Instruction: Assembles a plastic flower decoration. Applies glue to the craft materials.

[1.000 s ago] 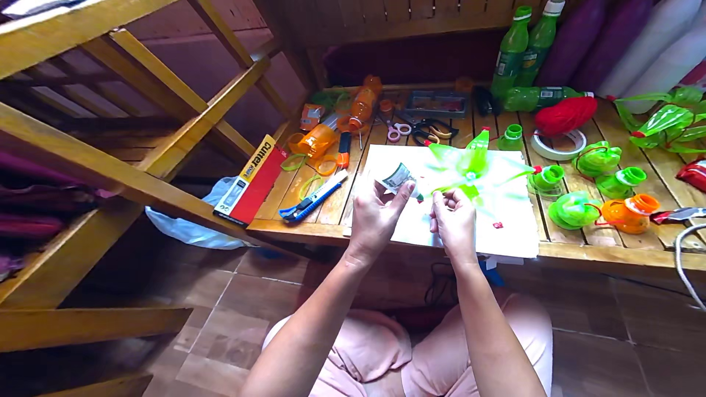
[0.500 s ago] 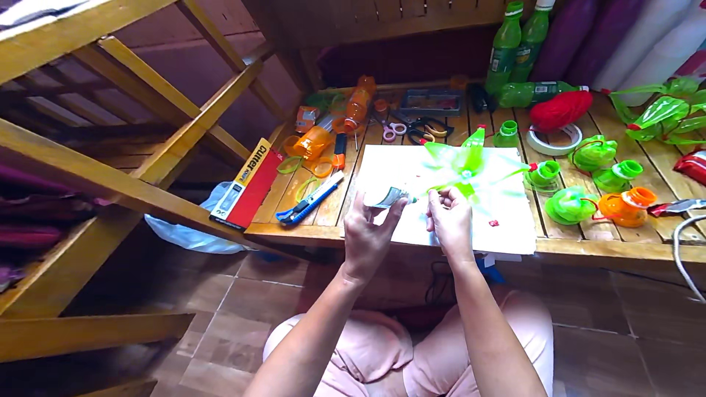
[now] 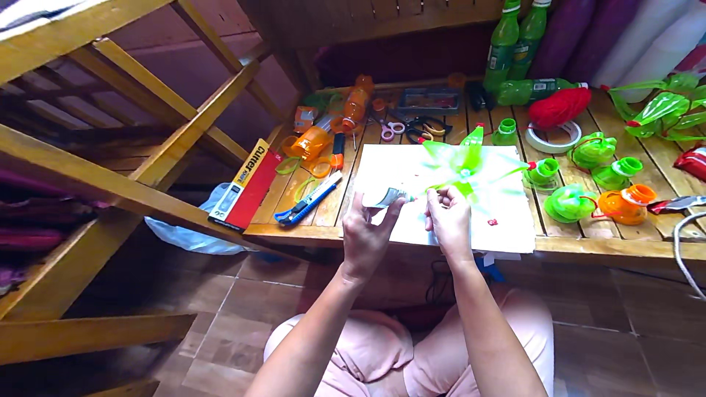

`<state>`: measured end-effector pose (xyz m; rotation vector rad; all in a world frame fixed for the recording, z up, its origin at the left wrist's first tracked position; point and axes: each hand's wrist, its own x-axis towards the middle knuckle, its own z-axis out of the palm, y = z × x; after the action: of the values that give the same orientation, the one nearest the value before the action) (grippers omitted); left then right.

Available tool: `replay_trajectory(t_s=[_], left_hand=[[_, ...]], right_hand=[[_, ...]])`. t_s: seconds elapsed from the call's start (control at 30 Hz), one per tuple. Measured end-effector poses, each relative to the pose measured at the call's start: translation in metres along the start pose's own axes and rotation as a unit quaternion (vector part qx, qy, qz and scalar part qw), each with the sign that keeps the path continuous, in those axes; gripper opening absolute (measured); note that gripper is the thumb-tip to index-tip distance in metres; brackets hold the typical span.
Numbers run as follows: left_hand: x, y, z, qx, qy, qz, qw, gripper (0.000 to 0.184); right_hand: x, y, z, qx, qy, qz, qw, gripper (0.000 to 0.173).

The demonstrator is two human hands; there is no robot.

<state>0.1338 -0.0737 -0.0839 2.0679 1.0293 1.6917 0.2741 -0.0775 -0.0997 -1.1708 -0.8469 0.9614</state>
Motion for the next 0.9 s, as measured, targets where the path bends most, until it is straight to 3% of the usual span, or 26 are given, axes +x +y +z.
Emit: replay_trajectory(t_s=[0.33, 0.9], left_hand=[[0.008, 0.002, 0.000, -0.018, 0.008, -0.049, 0.999, 0.049], [0.014, 0.002, 0.000, -0.055, 0.007, -0.105, 0.993, 0.043]], right_hand=[[0.000, -0.001, 0.000, 0.006, 0.002, 0.006, 1.000, 0.010], [0.001, 0.001, 0.000, 0.011, 0.002, -0.002, 1.000, 0.010]])
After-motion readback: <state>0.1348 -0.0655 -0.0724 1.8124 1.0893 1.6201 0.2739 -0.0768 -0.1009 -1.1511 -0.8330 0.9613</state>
